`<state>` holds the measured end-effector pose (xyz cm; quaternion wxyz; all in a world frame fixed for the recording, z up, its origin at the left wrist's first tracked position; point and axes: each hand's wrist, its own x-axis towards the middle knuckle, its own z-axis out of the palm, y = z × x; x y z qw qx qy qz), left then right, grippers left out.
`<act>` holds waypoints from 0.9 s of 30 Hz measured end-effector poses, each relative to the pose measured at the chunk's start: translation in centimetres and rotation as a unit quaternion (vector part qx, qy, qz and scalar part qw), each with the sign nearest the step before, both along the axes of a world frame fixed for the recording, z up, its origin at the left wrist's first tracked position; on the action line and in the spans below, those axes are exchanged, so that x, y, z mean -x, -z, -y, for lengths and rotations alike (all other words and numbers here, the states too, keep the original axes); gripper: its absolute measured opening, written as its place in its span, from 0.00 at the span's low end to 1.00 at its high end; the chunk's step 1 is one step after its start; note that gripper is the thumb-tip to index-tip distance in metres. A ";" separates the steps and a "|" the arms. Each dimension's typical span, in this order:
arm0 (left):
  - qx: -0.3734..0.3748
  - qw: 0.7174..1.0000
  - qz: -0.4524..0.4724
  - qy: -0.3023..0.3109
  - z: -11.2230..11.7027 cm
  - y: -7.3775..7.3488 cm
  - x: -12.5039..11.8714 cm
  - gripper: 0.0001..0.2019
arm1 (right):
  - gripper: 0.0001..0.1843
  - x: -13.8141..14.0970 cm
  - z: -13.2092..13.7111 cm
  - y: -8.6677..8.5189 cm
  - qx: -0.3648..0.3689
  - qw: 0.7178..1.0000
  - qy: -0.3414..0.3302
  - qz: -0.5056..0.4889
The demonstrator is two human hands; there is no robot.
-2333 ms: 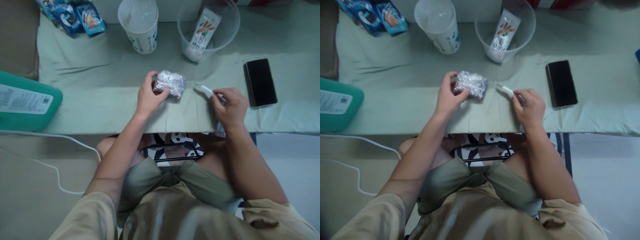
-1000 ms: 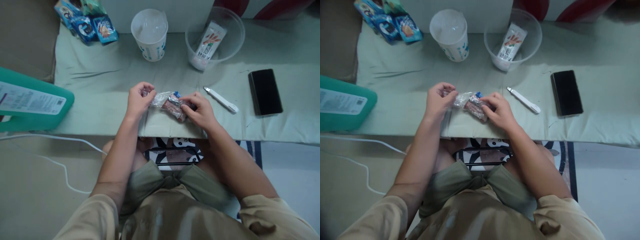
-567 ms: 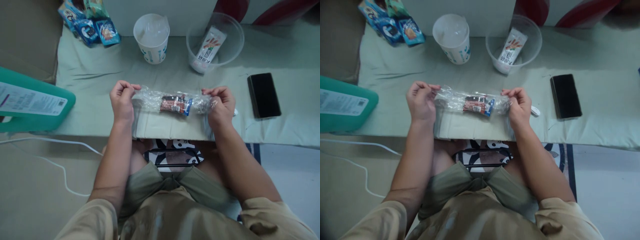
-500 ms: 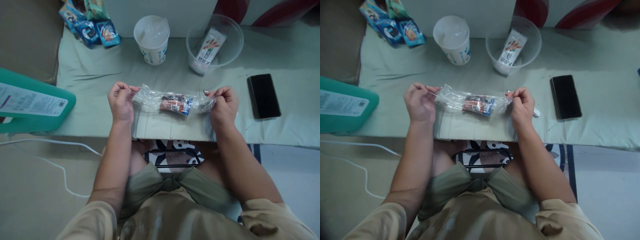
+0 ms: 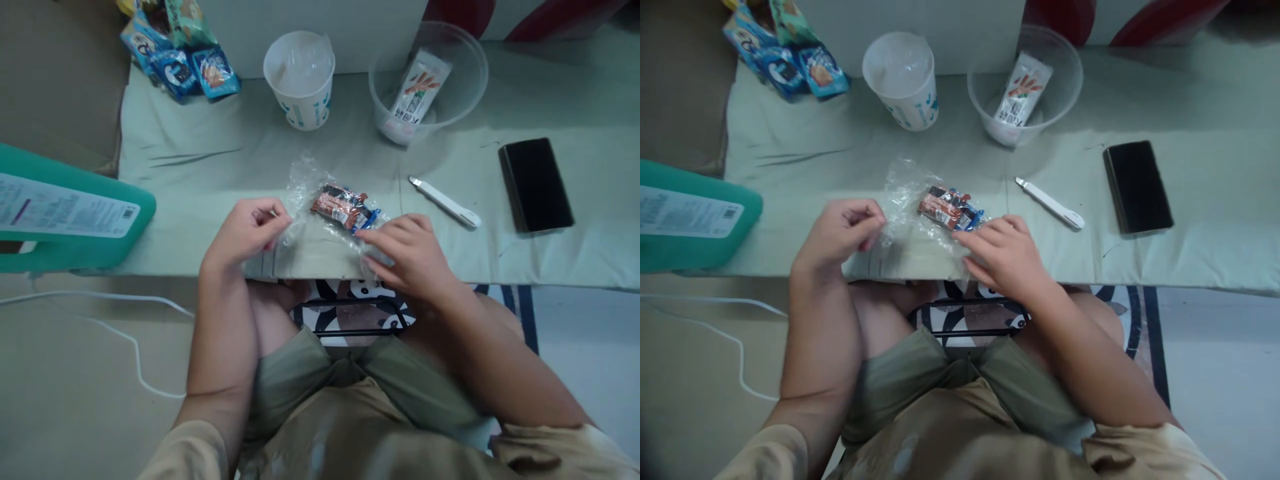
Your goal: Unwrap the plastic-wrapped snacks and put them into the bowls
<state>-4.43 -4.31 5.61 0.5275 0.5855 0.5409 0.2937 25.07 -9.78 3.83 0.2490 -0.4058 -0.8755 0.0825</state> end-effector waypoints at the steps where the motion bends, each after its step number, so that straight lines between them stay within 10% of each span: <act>1: -0.040 0.995 -0.002 -0.088 -0.2 0.2 -0.1 0.17 | 0.08 0.3 0.6 -0.1 -0.003 1.000 -0.008 0.028; 5: -0.102 0.958 -0.089 -0.255 -1.1 0.7 -0.7 0.17 | 0.14 1.5 2.2 -0.1 0.028 0.991 -0.083 0.097; 12: 0.086 0.977 -0.171 0.097 -0.1 -0.7 -2.1 0.13 | 0.16 1.8 2.0 0.1 0.107 0.993 0.018 0.043; 19: 0.060 0.994 0.081 0.038 0.7 0.9 -3.3 0.08 | 0.19 3.2 1.8 1.1 0.127 0.978 -0.009 -0.166; 27: 0.138 0.901 0.409 -0.038 -0.1 1.3 -4.8 0.11 | 0.26 4.0 -2.6 2.5 0.058 0.972 0.151 -0.168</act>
